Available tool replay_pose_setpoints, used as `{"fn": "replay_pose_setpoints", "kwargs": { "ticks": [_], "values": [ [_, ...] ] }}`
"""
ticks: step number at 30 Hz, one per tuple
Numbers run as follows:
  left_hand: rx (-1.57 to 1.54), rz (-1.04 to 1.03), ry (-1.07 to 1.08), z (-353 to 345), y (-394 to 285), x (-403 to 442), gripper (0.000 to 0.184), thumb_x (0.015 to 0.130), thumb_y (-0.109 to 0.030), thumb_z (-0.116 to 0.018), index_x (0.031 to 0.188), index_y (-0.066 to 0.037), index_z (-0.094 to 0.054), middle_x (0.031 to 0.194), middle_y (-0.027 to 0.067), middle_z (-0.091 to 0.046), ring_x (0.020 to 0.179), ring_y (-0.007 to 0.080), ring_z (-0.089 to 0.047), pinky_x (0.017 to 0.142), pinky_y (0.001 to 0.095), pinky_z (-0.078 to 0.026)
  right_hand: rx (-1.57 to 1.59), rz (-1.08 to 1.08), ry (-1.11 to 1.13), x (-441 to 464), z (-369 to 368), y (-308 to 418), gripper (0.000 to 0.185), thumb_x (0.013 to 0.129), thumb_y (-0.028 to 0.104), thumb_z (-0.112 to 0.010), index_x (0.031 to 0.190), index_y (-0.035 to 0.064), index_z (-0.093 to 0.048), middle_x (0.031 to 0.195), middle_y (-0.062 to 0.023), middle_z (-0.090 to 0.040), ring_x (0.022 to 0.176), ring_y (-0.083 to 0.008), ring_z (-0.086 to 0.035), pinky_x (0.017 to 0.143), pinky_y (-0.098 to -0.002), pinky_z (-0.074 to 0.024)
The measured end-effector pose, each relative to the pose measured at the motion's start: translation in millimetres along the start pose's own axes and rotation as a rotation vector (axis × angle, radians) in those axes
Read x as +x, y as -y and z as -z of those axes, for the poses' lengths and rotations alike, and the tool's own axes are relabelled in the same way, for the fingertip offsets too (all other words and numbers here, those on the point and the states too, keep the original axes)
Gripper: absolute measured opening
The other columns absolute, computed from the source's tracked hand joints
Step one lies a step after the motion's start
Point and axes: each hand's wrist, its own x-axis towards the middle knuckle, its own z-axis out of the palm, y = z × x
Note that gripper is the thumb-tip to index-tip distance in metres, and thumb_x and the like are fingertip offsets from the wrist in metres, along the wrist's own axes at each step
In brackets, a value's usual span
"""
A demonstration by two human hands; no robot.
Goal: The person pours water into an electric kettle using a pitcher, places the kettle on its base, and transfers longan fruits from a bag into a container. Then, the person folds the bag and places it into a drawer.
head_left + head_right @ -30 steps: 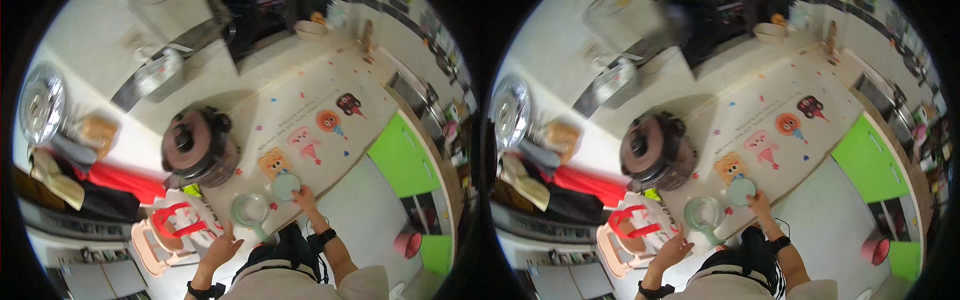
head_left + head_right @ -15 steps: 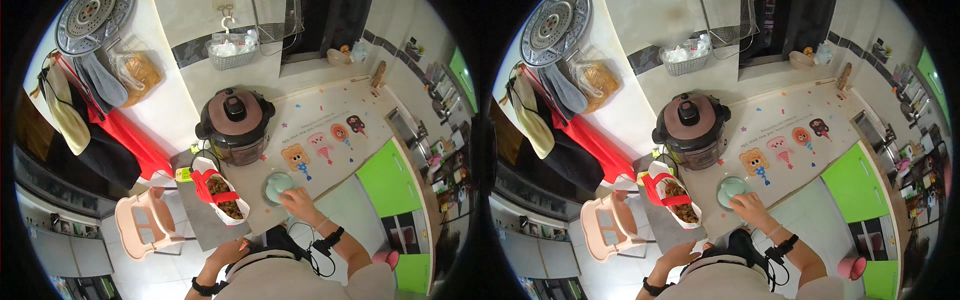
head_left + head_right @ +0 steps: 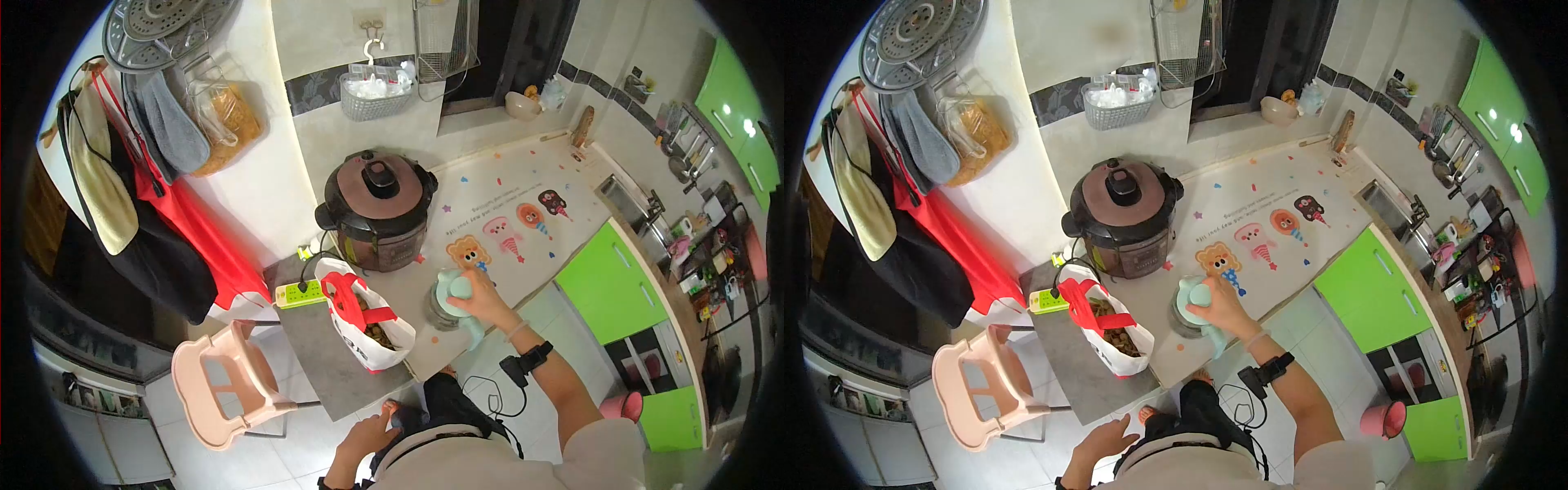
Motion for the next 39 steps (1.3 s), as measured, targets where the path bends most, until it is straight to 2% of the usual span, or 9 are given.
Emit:
{"fn": "replay_pose_setpoints", "kwargs": {
  "ticks": [2, 5, 14, 18, 20, 27, 32, 35, 39],
  "values": [
    [-0.023, 0.02, -0.059, -3, 5, -8, 0.059, 0.088, -0.041, -0.051, 0.124, 0.005, -0.04, 0.1, 0.0294, -0.059, 0.093, 0.0417, -0.058, 0.079, 0.0447, -0.047, -0.144, 0.193, -0.31, -2, -9, -4, 0.054, 0.067, 0.03, -0.078, 0.1, -0.0001, -0.048, 0.116, -0.0248, -0.048, 0.103, -0.0389, -0.049, 0.088, -0.0433, -0.0395],
    [-0.022, 0.058, -0.057, -15, 19, -13, 0.058, 0.088, -0.041, -0.052, 0.121, 0.005, -0.042, 0.097, 0.0281, -0.06, 0.091, 0.041, -0.059, 0.078, 0.0448, -0.047, -0.053, 0.242, -0.389, 5, -22, -7, 0.056, 0.067, 0.027, -0.079, 0.102, -0.0002, -0.046, 0.109, -0.0236, -0.051, 0.099, -0.0384, -0.05, 0.085, -0.0438, -0.0408],
    [-0.039, 0.108, -0.051, -28, 19, -6, 0.054, 0.086, -0.041, -0.054, 0.115, 0.003, -0.044, 0.093, 0.0267, -0.061, 0.087, 0.0406, -0.061, 0.074, 0.0461, -0.048, -0.104, 0.021, -0.134, 7, -6, 9, 0.067, 0.066, 0.036, -0.078, 0.108, -0.0031, -0.044, 0.107, -0.0225, -0.052, 0.099, -0.0377, -0.051, 0.083, -0.0457, -0.0419],
    [-0.025, 0.088, -0.089, -6, -18, 7, 0.056, 0.087, -0.041, -0.053, 0.121, 0.002, -0.042, 0.095, 0.0266, -0.06, 0.089, 0.0415, -0.059, 0.076, 0.0454, -0.047, -0.329, 0.17, -0.295, 23, -18, 10, 0.079, 0.066, 0.048, -0.073, 0.116, -0.0054, -0.043, 0.11, -0.0205, -0.051, 0.103, -0.0365, -0.049, 0.083, -0.0484, -0.0423],
    [-0.053, 0.067, -0.129, 2, -33, 18, 0.056, 0.087, -0.04, -0.053, 0.122, 0.002, -0.041, 0.096, 0.0264, -0.06, 0.089, 0.0413, -0.059, 0.076, 0.0456, -0.047, -0.467, 0.03, -0.041, 24, -17, 19, 0.086, 0.065, 0.054, -0.07, 0.122, -0.0051, -0.042, 0.115, -0.0182, -0.05, 0.107, -0.0348, -0.047, 0.083, -0.0512, -0.0425],
    [0.047, -0.062, -0.197, 18, -72, 64, 0.051, 0.081, -0.034, -0.06, 0.111, 0.006, -0.046, 0.091, 0.0232, -0.062, 0.081, 0.0378, -0.062, 0.07, 0.0454, -0.05, -0.46, -0.089, 0.036, 30, -21, 22, 0.085, 0.064, 0.053, -0.071, 0.122, -0.0021, -0.045, 0.12, -0.0166, -0.049, 0.109, -0.0328, -0.047, 0.083, -0.0538, -0.0404],
    [0.131, -0.027, -0.18, 23, -102, 78, 0.047, 0.086, -0.034, -0.054, 0.113, 0.003, -0.043, 0.102, 0.0246, -0.058, 0.089, 0.0401, -0.06, 0.072, 0.0485, -0.048, -0.171, 0.197, -0.292, 15, -12, 11, 0.085, 0.069, 0.048, -0.071, 0.127, -0.0044, -0.039, 0.128, -0.0216, -0.044, 0.119, -0.0386, -0.04, 0.095, -0.0576, -0.029],
    [0.093, -0.035, -0.247, 20, -102, 78, 0.048, 0.086, -0.035, -0.054, 0.113, 0.002, -0.043, 0.099, 0.0252, -0.059, 0.086, 0.0403, -0.061, 0.071, 0.0481, -0.049, -0.022, 0.109, -0.354, -9, 7, -27, 0.081, 0.072, 0.047, -0.069, 0.126, -0.0059, -0.04, 0.128, -0.025, -0.044, 0.119, -0.0435, -0.038, 0.096, -0.054, -0.0305],
    [-0.008, 0.08, -0.329, -3, -100, 79, 0.044, 0.081, -0.036, -0.059, 0.101, 0.003, -0.053, 0.081, 0.0203, -0.064, 0.076, 0.0362, -0.064, 0.067, 0.0457, -0.049, 0.385, -0.47, 0.794, -30, 24, -65, 0.07, 0.08, 0.042, -0.065, 0.126, -0.0046, -0.041, 0.118, -0.0195, -0.053, 0.108, -0.0346, -0.05, 0.088, -0.0364, -0.0413]
  ]
}}
